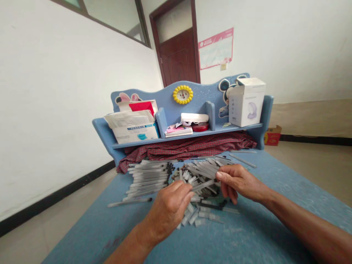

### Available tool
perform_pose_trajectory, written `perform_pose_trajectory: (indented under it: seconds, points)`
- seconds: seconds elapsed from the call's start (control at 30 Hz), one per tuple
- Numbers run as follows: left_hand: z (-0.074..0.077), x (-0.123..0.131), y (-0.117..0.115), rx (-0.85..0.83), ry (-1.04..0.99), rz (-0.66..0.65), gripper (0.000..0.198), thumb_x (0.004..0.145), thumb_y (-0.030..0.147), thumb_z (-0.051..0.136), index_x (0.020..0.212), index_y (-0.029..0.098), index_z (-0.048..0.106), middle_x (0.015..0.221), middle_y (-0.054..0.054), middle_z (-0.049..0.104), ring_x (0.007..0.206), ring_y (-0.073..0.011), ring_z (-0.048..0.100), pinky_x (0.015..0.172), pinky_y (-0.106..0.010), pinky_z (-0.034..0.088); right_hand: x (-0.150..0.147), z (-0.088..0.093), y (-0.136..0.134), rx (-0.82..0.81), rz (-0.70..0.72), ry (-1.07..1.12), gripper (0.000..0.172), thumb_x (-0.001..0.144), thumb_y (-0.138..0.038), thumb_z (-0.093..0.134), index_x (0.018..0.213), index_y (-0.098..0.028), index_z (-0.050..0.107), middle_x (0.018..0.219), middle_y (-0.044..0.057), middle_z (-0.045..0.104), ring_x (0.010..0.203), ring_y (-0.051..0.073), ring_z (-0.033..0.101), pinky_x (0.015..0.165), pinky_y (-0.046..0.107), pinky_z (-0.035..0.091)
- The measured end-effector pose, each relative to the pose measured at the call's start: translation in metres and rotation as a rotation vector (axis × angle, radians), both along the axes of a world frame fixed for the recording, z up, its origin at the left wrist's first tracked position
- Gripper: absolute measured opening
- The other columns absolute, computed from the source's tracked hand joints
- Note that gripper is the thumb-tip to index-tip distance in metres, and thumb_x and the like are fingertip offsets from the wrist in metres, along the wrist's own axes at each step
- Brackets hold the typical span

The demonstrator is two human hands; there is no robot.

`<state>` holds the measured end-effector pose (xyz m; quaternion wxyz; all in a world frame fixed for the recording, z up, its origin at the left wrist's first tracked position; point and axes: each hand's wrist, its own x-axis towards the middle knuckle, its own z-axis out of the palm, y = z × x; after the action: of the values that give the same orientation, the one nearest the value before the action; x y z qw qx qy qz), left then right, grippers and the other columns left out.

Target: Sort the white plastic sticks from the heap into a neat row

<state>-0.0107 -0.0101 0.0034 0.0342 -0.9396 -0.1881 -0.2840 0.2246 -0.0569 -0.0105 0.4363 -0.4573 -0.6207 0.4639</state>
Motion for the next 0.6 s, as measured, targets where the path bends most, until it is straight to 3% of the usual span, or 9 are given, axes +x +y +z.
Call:
perform_pose_trajectory:
  seconds: [0.13, 0.33, 0.5, 0.6]
  points:
    - [-0.0021, -0.0011, 0.0003, 0.031, -0.01, -0.004, 0.017, 0.091, 0.016, 0.042, 0.093, 0.013, 0.059, 0.074, -0.004, 0.057, 0.068, -0.0152, 0.054, 0.059, -0.024, 0.042, -0.0024, -0.003, 0.001, -0.029, -0.008, -0.008, 0.039, 0.078, -0.053, 0.057, 0.067, -0.017, 0.047, 0.048, -0.002, 0.059, 0.03, 0.007, 0.048, 0.029, 0.015, 0.03]
    - [-0.0032, -0.0015, -0.001, 0.034, -0.024, 0.0, 0.016, 0.09, 0.016, 0.043, 0.094, 0.013, 0.058, 0.076, -0.005, 0.058, 0.07, -0.0158, 0.055, 0.061, -0.025, 0.044, -0.0027, 0.0004, 0.0004, -0.041, 0.07, 0.109, 0.04, 0.074, -0.047, 0.066, 0.094, -0.019, 0.046, 0.056, -0.004, 0.063, 0.033, 0.008, 0.052, 0.031, 0.015, 0.036]
    - [-0.0053, -0.0001, -0.0012, 0.045, -0.034, -0.004, 0.015, 0.091, 0.016, 0.043, 0.093, 0.014, 0.058, 0.075, -0.004, 0.058, 0.07, -0.0155, 0.056, 0.062, -0.025, 0.044, -0.0033, -0.0013, 0.0012, -0.052, 0.032, 0.007, 0.04, 0.081, -0.054, 0.052, 0.07, -0.017, 0.047, 0.047, -0.002, 0.058, 0.029, 0.006, 0.048, 0.028, 0.014, 0.03]
    - [-0.0061, 0.0006, -0.0005, 0.047, -0.026, -0.005, 0.016, 0.091, 0.016, 0.042, 0.094, 0.014, 0.058, 0.076, -0.004, 0.058, 0.07, -0.0152, 0.056, 0.063, -0.025, 0.045, -0.0035, -0.0009, 0.0013, -0.056, 0.054, 0.07, 0.037, 0.076, -0.051, 0.061, 0.079, -0.017, 0.047, 0.054, -0.003, 0.061, 0.032, 0.007, 0.051, 0.031, 0.014, 0.034]
